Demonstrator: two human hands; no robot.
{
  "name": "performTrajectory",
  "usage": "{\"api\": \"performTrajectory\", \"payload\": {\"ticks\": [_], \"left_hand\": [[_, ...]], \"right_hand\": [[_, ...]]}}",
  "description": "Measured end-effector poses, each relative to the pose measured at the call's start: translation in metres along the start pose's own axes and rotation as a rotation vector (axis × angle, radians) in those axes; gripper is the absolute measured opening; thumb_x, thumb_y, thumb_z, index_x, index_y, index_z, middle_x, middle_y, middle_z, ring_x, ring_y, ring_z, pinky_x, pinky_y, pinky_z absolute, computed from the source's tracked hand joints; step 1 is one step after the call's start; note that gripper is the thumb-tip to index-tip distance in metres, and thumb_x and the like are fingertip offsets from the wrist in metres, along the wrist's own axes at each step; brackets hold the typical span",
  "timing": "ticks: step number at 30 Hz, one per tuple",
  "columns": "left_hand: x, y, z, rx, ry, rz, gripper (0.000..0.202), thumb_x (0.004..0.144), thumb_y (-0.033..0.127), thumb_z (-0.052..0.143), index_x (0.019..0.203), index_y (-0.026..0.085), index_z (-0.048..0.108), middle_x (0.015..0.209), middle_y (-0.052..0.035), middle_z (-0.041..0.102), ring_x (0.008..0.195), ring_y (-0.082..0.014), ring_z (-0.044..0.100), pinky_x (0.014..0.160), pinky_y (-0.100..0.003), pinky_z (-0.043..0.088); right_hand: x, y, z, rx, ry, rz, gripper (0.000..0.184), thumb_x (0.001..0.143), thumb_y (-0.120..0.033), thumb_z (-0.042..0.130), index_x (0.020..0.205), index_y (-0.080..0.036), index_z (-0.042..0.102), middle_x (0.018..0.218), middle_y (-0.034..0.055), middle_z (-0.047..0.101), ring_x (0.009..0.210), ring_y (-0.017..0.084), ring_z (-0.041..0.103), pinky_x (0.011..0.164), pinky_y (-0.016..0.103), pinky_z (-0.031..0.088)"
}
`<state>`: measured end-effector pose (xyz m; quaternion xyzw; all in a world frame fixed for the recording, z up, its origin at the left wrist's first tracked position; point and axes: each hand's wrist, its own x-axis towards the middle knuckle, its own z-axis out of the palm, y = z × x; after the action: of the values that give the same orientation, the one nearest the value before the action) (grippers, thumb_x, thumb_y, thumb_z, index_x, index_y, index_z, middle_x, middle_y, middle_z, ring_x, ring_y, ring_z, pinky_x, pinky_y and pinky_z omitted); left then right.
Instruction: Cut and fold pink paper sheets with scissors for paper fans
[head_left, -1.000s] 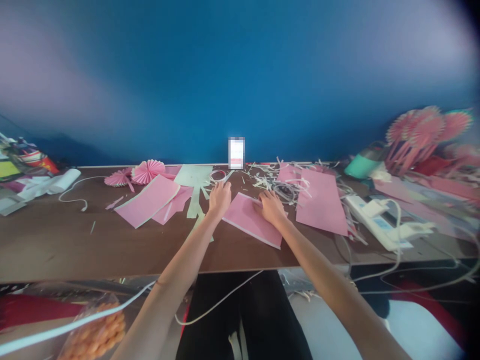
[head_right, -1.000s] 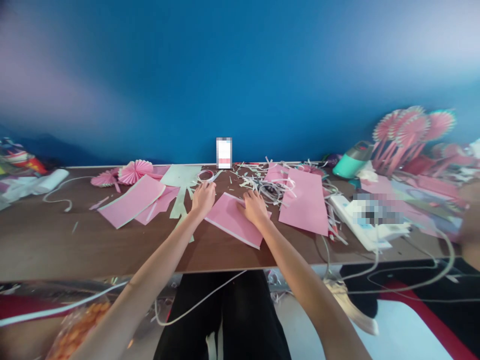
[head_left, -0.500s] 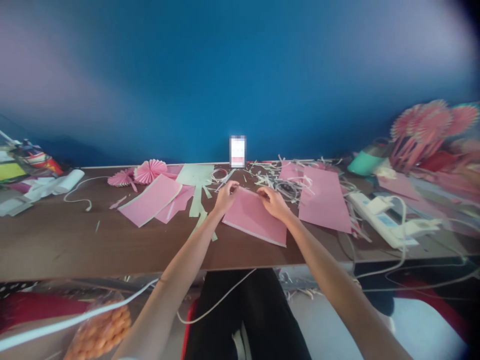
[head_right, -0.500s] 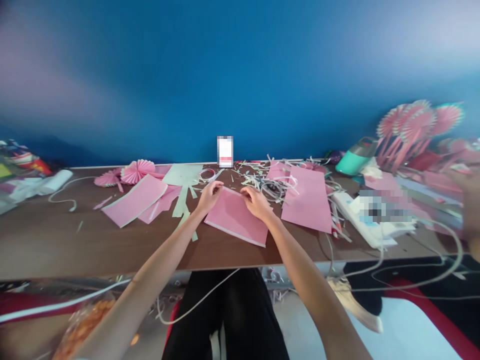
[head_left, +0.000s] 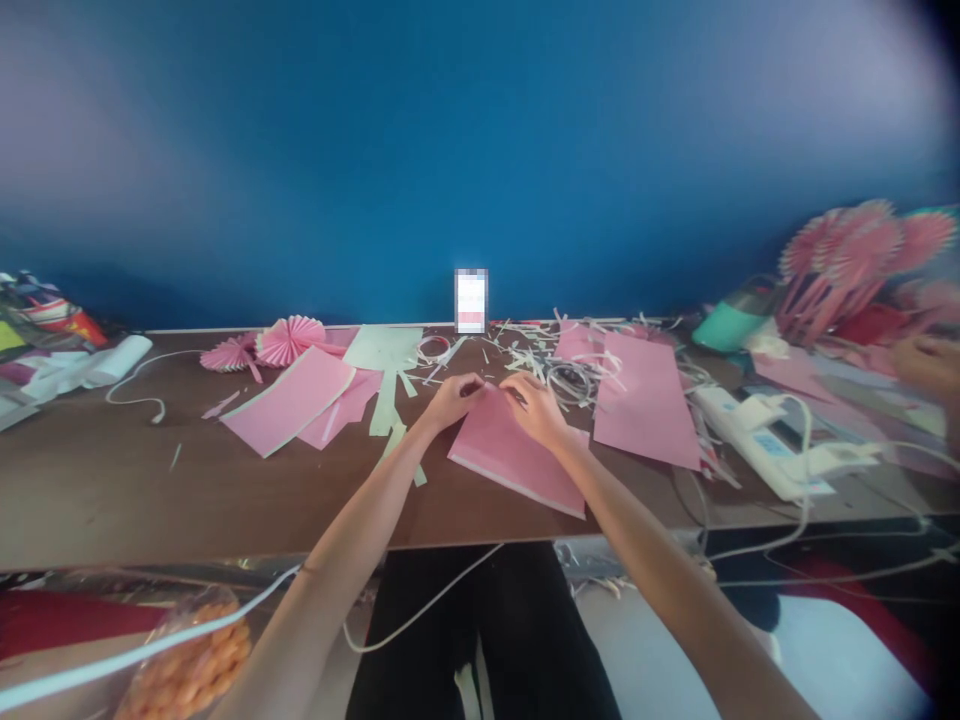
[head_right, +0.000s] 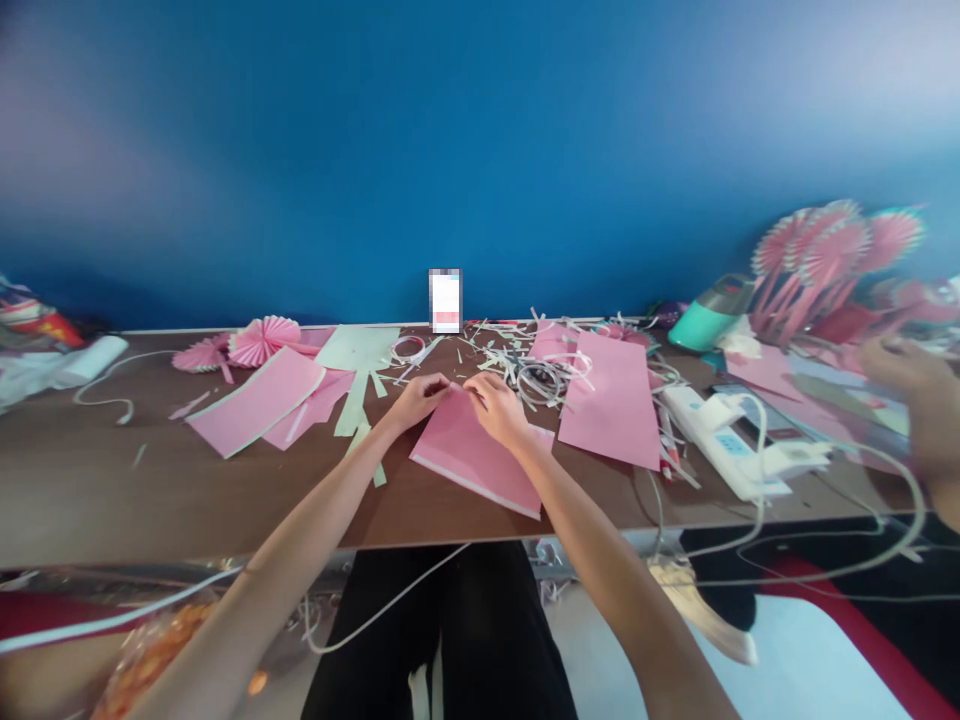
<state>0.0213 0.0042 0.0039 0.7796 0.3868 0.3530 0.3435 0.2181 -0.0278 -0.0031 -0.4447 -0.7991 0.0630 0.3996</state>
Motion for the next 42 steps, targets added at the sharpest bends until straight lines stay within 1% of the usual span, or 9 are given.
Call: {"api": "performTrajectory", "payload": {"ticks": [3,6,8,12,16,21,26,35,42], "left_hand": [[0.001,0.002,0.002,-0.056,-0.048,0.031,0.028,0.085,0.038,0.049,0.088,0.016,0.066,0.084,-0.0039,0.066,0.079,-0.0166,0.059,0.070,-0.025,0.044],[0.001,0.002,0.004,-0.072,-0.053,0.054,0.027,0.084,0.037,0.051,0.087,0.015,0.067,0.082,-0.0032,0.066,0.075,-0.0154,0.058,0.069,-0.024,0.043],[0.001,0.001,0.005,-0.069,-0.060,0.070,0.025,0.083,0.036,0.053,0.086,0.015,0.067,0.081,-0.0027,0.066,0.075,-0.0151,0.057,0.069,-0.024,0.043],[0.000,0.003,0.005,-0.053,-0.066,0.057,0.024,0.082,0.034,0.053,0.084,0.015,0.067,0.080,-0.0028,0.066,0.076,-0.0157,0.058,0.072,-0.025,0.044],[-0.003,0.006,0.006,-0.015,-0.069,0.049,0.024,0.081,0.034,0.052,0.086,0.015,0.066,0.082,-0.0029,0.066,0.076,-0.0162,0.058,0.071,-0.026,0.045],[-0.004,0.004,0.009,0.050,-0.056,0.071,0.023,0.081,0.031,0.052,0.089,0.017,0.067,0.078,-0.0012,0.065,0.071,-0.0150,0.057,0.068,-0.025,0.044],[-0.002,0.000,0.010,0.094,-0.060,0.108,0.022,0.082,0.030,0.051,0.087,0.017,0.067,0.072,0.0003,0.063,0.065,-0.0133,0.054,0.062,-0.024,0.041],[-0.001,-0.002,0.011,0.079,-0.068,0.099,0.017,0.080,0.025,0.051,0.083,0.017,0.066,0.078,-0.0006,0.066,0.071,-0.0141,0.058,0.068,-0.025,0.043],[-0.001,0.001,0.010,0.105,-0.077,0.068,0.018,0.080,0.026,0.051,0.081,0.015,0.065,0.076,-0.0005,0.065,0.069,-0.0136,0.055,0.065,-0.024,0.041]], "right_hand": [[0.000,-0.007,0.004,0.123,0.007,0.012,0.020,0.090,-0.022,0.043,0.101,-0.023,0.059,0.100,0.0060,0.065,0.090,0.019,0.061,0.081,0.033,0.048],[0.000,-0.008,0.006,0.164,0.050,0.045,0.018,0.089,-0.023,0.044,0.100,-0.022,0.059,0.098,0.0058,0.066,0.089,0.019,0.062,0.081,0.032,0.048],[0.000,-0.007,0.007,0.185,0.062,0.067,0.020,0.088,-0.022,0.046,0.105,-0.022,0.057,0.099,0.0061,0.067,0.091,0.020,0.063,0.083,0.034,0.048],[-0.001,-0.006,0.009,0.190,0.038,0.100,0.030,0.086,-0.022,0.050,0.116,-0.023,0.052,0.098,0.0054,0.069,0.093,0.021,0.064,0.083,0.035,0.049],[-0.002,-0.006,0.010,0.148,0.033,0.075,0.033,0.086,-0.023,0.052,0.119,-0.025,0.050,0.098,0.0030,0.069,0.091,0.018,0.065,0.078,0.031,0.049],[-0.003,-0.004,0.010,0.102,0.010,0.109,0.036,0.086,-0.023,0.053,0.121,-0.027,0.048,0.096,0.0017,0.070,0.084,0.019,0.066,0.074,0.031,0.050],[-0.003,-0.003,0.010,0.147,0.012,0.114,0.038,0.085,-0.023,0.052,0.122,-0.026,0.048,0.097,0.0027,0.070,0.090,0.020,0.066,0.080,0.033,0.049],[-0.001,-0.002,0.009,0.236,0.023,0.135,0.034,0.083,-0.020,0.053,0.117,-0.025,0.052,0.091,0.0023,0.070,0.087,0.019,0.066,0.081,0.033,0.049],[-0.001,0.002,0.010,0.287,0.020,0.135,0.037,0.082,-0.022,0.055,0.118,-0.024,0.052,0.088,0.0020,0.070,0.083,0.018,0.066,0.079,0.032,0.048]]}}
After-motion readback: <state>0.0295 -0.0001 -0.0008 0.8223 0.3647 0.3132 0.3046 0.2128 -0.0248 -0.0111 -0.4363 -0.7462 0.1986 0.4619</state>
